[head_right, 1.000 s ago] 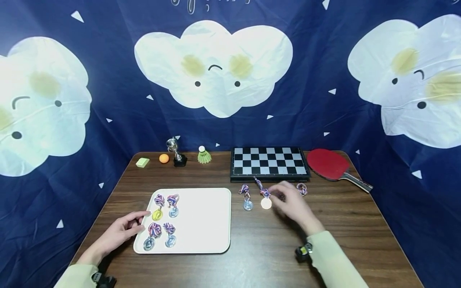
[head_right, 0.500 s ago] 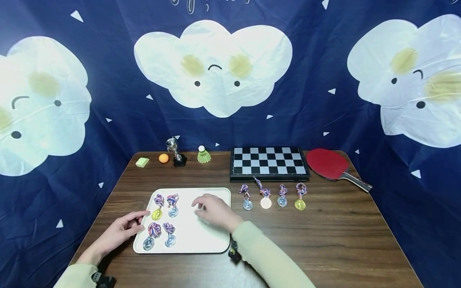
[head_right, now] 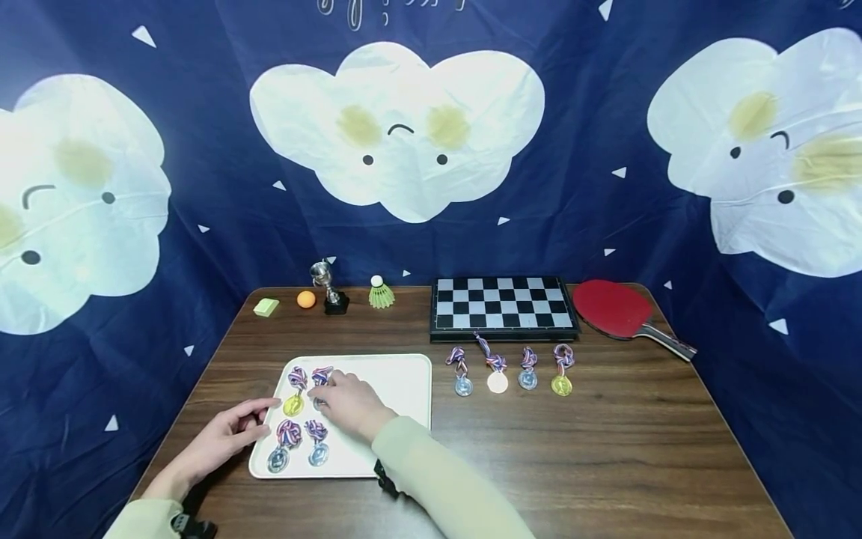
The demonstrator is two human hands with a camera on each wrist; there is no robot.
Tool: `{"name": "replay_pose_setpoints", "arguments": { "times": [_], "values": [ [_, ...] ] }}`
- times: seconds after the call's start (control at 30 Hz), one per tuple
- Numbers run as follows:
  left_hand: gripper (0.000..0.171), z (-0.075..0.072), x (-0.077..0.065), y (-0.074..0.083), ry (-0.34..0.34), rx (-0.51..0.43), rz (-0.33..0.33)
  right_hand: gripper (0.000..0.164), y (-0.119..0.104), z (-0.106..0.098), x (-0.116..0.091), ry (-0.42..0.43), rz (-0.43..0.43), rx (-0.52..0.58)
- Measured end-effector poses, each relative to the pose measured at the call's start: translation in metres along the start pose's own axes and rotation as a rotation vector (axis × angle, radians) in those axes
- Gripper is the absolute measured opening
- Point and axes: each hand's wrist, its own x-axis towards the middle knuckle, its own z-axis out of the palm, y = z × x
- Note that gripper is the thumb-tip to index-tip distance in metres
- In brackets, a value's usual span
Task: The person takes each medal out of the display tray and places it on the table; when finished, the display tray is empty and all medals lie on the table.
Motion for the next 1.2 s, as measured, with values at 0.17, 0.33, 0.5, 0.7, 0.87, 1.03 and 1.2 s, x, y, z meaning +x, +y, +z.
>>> {"name": "replay_pose_setpoints", "arguments": {
  "times": [0.17, 0.33, 0.5, 0.7, 0.87, 1.03, 1.2],
  "values": [
    [0.041, 0.002, 0.0, -0.001, -0.003, -0.004, -0.004, 0.031, 0.0, 0.008, 0.002, 0.032, 0.01, -0.063],
    [0.041, 0.001, 0.0, 0.002, -0.001, -0.017, -0.004, 0.031, 0.0, 0.005, 0.002, 0.013, 0.07, 0.045],
    [0.042, 0.001, 0.0, 0.003, -0.002, -0.007, -0.012, 0.032, 0.001, 0.004, 0.002, 0.004, 0.102, 0.111],
    [0.041, 0.0, -0.001, 0.005, 0.008, 0.013, -0.029, 0.032, 0.004, 0.005, 0.003, 0.051, 0.075, 0.174],
    [0.041, -0.001, -0.001, 0.004, 0.011, 0.018, -0.035, 0.033, 0.009, 0.005, 0.0, 0.081, 0.079, 0.291],
    [0.041, -0.001, -0.001, 0.002, 0.009, 0.013, -0.031, 0.034, 0.017, 0.001, -0.006, 0.083, 0.08, 0.426],
    [0.042, 0.0, 0.0, 0.001, 0.005, -0.001, -0.028, 0.035, 0.029, -0.005, -0.017, 0.066, 0.054, 0.545]
  ]
}}
